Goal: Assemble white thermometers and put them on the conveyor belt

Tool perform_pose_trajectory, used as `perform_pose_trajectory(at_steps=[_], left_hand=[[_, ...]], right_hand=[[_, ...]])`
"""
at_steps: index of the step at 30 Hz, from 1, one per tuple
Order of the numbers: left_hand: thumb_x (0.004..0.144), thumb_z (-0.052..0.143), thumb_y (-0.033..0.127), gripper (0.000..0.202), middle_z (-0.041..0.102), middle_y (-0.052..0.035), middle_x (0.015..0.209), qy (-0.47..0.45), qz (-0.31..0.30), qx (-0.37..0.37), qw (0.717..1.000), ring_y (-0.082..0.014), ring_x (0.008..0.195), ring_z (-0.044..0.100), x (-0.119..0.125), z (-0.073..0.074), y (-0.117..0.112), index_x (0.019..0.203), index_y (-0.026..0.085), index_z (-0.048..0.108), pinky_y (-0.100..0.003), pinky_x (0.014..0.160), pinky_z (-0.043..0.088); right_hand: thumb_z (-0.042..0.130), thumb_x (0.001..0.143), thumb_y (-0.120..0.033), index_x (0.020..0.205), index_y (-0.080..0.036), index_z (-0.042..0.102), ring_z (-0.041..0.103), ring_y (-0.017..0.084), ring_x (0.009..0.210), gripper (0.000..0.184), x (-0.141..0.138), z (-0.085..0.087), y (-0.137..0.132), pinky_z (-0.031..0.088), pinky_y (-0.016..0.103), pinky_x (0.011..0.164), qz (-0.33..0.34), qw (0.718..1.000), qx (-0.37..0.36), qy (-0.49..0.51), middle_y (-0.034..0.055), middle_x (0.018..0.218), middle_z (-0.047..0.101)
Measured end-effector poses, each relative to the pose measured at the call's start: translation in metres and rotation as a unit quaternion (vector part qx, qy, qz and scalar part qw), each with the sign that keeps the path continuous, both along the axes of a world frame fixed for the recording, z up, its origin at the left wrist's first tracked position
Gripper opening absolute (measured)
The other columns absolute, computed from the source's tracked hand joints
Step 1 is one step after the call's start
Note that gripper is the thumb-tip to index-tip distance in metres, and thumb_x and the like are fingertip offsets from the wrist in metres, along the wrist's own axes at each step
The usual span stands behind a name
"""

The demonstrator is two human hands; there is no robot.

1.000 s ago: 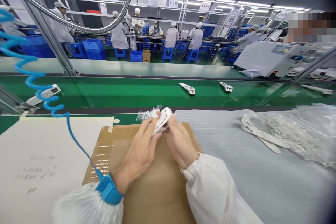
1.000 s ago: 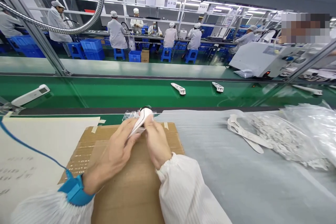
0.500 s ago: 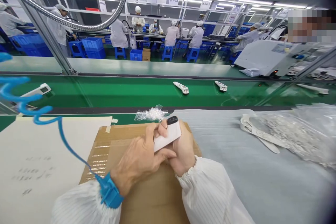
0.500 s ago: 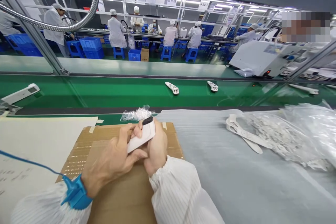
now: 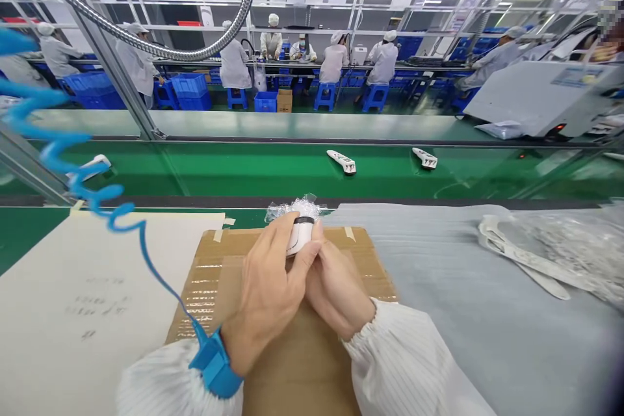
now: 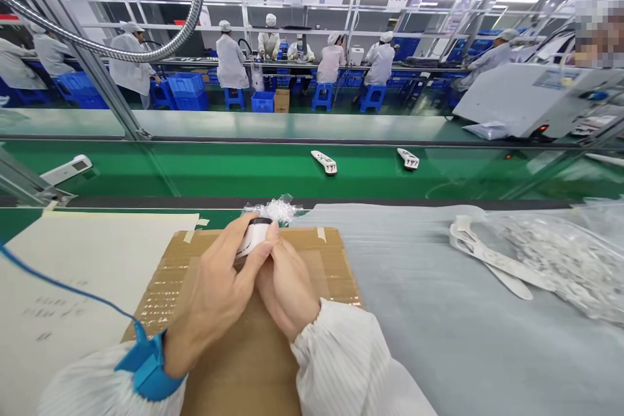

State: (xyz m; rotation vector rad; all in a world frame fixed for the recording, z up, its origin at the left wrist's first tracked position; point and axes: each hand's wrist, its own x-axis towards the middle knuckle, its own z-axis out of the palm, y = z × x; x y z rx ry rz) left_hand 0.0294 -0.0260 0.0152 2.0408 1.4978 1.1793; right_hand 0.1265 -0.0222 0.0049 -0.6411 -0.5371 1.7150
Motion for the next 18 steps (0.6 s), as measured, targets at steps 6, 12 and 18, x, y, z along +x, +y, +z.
perform_pose_trajectory(at_steps=[6,12,18], left_hand=[[0.099,0.046,0.036,0.034,0.059,-0.006,0.13,0.02,-0.027,0.067,0.997,-0.0185,0.121,0.055,-0.008,-0.0003,0.0006,0.129,0.02,0.052,-0.032,0.1,0.047],[0.098,0.05,0.032,0.03,0.064,-0.0095,0.113,0.057,-0.032,0.165,0.984,-0.0208,0.102,0.059,-0.0071,-0.0041,0.0027,0.122,0.014,0.053,-0.034,0.087,0.05],[0.095,0.056,0.032,0.035,0.065,-0.0094,0.114,0.08,-0.018,0.196,0.977,-0.0203,0.1,0.06,-0.0012,-0.0011,0.0008,0.124,0.013,0.053,-0.031,0.087,0.05]], right_hand=[[0.069,0.085,-0.044,0.105,-0.018,0.07,0.06,0.022,0.109,0.033,0.0069,0.0032,-0.0013,0.048,0.036,0.096,0.021,1.0,0.018,0.002,0.0072,0.103,0.069],[0.076,0.076,-0.049,0.089,-0.021,0.07,0.06,0.022,0.107,0.032,-0.0002,0.0069,-0.008,0.047,0.037,0.099,0.005,1.0,0.019,0.012,0.0038,0.095,0.069],[0.069,0.083,-0.051,0.095,-0.021,0.07,0.06,0.02,0.103,0.032,0.0027,0.0042,-0.0058,0.048,0.034,0.095,0.017,0.999,0.01,0.037,0.0037,0.096,0.068]])
